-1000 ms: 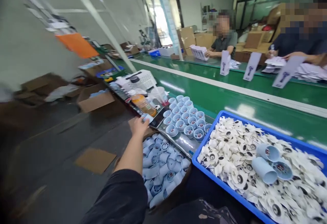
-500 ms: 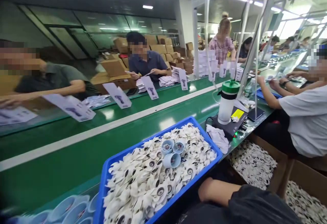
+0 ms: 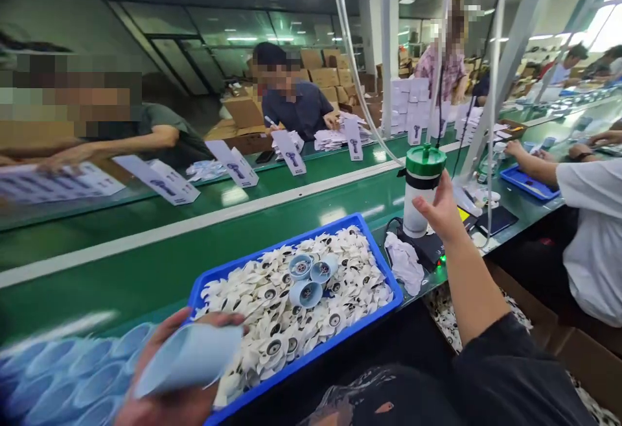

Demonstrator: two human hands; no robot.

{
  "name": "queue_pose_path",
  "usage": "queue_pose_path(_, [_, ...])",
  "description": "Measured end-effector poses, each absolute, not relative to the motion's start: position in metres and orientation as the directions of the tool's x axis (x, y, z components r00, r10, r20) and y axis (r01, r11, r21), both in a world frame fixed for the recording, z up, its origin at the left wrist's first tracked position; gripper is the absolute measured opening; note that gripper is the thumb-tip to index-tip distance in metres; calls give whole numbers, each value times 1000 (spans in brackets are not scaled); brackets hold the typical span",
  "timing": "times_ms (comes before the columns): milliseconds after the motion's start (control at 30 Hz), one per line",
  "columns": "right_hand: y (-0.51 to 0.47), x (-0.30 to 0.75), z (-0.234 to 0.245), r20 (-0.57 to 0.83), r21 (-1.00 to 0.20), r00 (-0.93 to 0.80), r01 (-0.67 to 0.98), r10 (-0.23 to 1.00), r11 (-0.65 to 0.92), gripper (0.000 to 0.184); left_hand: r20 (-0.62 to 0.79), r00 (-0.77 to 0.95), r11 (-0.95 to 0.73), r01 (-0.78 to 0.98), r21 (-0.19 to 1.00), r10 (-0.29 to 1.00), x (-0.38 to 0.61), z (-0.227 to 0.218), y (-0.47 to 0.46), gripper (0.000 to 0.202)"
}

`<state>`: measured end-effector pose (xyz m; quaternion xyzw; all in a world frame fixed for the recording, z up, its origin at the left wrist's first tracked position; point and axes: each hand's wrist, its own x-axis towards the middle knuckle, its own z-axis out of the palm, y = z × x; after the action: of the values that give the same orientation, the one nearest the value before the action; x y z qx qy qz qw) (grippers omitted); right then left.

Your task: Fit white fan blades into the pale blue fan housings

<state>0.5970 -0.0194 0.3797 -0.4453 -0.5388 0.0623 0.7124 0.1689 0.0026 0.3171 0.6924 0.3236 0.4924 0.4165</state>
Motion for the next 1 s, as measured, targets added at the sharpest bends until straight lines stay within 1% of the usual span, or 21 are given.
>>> queue_pose_path(67, [-8, 592, 377, 653, -757, 371, 285, 660, 588, 67, 463, 374, -488, -32, 873, 804, 200, 324, 2, 68])
queue_pose_path(100, [-7, 588, 377, 630, -775, 353, 234, 691, 587, 64, 476, 435, -522, -17, 853, 764, 213, 328, 0, 70])
queue_pose_path(167, [-10, 576, 381, 597, -797, 331, 145, 730, 586, 60, 451, 575, -602, 93, 793, 683, 237, 335, -3, 68])
queue_pose_path(267, [-14, 550, 394, 524, -827, 270, -64, 808, 558, 47, 380, 699, -681, 208, 702, 606, 267, 340, -5, 54])
queue_pose_path(333, [-14, 529, 405, 485, -820, 194, -237, 853, 520, 43, 356, 728, -698, 229, 678, 586, 284, 341, -4, 49])
queue_pose_path(400, [-12, 510, 415, 487, -787, 144, -356, 862, 504, 40, 360, 728, -703, 232, 672, 584, 299, 340, -2, 49])
queue_pose_path(500, [-10, 490, 425, 504, -756, 142, -406, 852, 514, 36, 425, 702, -714, 171, 679, 572, 314, 341, 0, 47])
queue_pose_path(567, [-11, 486, 429, 494, -771, 134, -389, 859, 504, 35, 479, 681, -721, 104, 685, 554, 319, 344, 0, 43])
queue_pose_path(633, [-13, 485, 433, 433, -831, 102, -339, 896, 441, 40, 511, 667, -721, 57, 691, 542, 322, 348, 0, 40])
queue_pose_path(700, [-15, 485, 439, 331, -910, 107, -228, 938, 347, 54, 524, 657, -717, 37, 696, 542, 323, 351, -1, 37])
queue_pose_path(800, [-16, 478, 449, 240, -969, 227, -8, 944, 248, 79, 543, 636, -720, 28, 693, 548, 323, 352, -1, 36])
queue_pose_path(867, [-15, 471, 455, 193, -979, 312, 125, 930, 161, 94, 547, 627, -722, 36, 691, 555, 322, 350, -2, 36])
queue_pose_path(933, [-13, 466, 459, 145, -966, 341, 253, 929, 58, 107, 543, 623, -721, 48, 692, 563, 321, 349, -2, 36])
queue_pose_path(1000, [-12, 464, 459, 160, -946, 350, 321, 923, 42, 111, 537, 622, -717, 58, 695, 570, 320, 349, -2, 37])
